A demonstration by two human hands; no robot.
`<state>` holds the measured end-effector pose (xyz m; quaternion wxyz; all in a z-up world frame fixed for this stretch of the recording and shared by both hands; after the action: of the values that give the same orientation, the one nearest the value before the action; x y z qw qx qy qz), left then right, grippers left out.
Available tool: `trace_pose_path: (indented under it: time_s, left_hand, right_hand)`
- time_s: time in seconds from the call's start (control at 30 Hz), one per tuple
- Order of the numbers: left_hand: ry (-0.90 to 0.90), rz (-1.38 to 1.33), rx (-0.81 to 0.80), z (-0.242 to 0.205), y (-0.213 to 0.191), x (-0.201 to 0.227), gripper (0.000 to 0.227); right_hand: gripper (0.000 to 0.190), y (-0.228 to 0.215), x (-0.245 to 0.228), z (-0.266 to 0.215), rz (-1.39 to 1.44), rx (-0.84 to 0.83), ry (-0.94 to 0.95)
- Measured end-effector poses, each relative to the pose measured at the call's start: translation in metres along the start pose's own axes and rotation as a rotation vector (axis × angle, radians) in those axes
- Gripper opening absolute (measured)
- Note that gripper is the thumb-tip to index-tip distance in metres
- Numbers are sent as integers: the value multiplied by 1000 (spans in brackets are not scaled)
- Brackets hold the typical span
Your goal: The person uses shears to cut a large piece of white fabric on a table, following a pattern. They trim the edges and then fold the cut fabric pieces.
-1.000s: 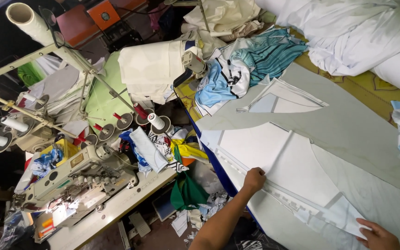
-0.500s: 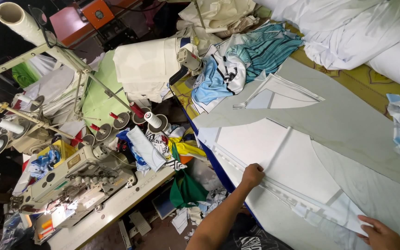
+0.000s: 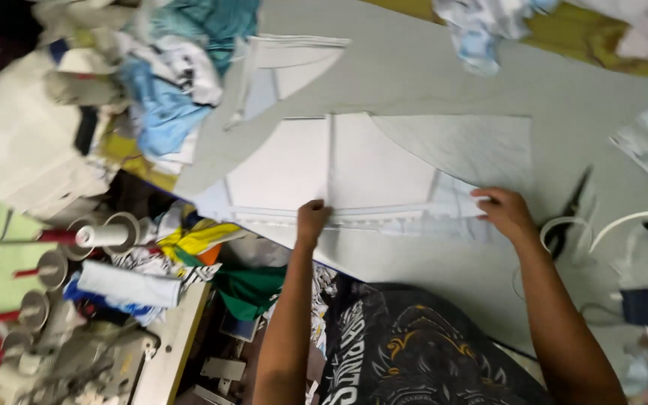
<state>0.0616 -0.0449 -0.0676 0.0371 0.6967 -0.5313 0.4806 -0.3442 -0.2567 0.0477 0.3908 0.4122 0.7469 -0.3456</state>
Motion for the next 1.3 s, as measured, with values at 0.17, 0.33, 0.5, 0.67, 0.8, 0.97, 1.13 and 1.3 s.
trace_pose_path:
  time_s: [0.17,0.33,0.5,0.67,0.8,0.97,1.13,1.3]
  left_hand:
    - [16,-73,-8,14,12,-22,38]
    - [53,-104,11,11,8,-12,27]
    - [55,-115,-4,9,1,-5,24]
    - [60,-98,-4,0,4,7,26]
    - [41,-95,-2,-13,6,23,34]
    - [45,-171,-66,-29,11,57,42]
    - [152,-198,-111,-36,60,94,57]
    - [419,102,-265,-71,179,134,68]
  right_hand:
    - [34,-12,44,22,-109,27,18]
    - [32,-21,73,35,-140,17,11]
    - [31,-29,65,17,-236,12,19]
    - [31,-27,83,25,-299,21,8]
    - [32,-35,78,22,-500,24,3]
    - [30,-81,64,7,-600,352,-55]
    - [36,-116,61,-17,-547,464,-60]
    - [39,-122,59,-27,-591,402,-87]
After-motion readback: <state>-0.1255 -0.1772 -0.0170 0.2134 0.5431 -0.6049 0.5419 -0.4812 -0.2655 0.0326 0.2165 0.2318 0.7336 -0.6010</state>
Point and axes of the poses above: each hand's wrist, its own z-axis towards the middle knuckle, its own y-axis out of the palm, x = y × z, the point moved 8 cm from there along z, towards the middle knuckle, and after that the axes turned 4 degrees about z, right-handed, at the moved point
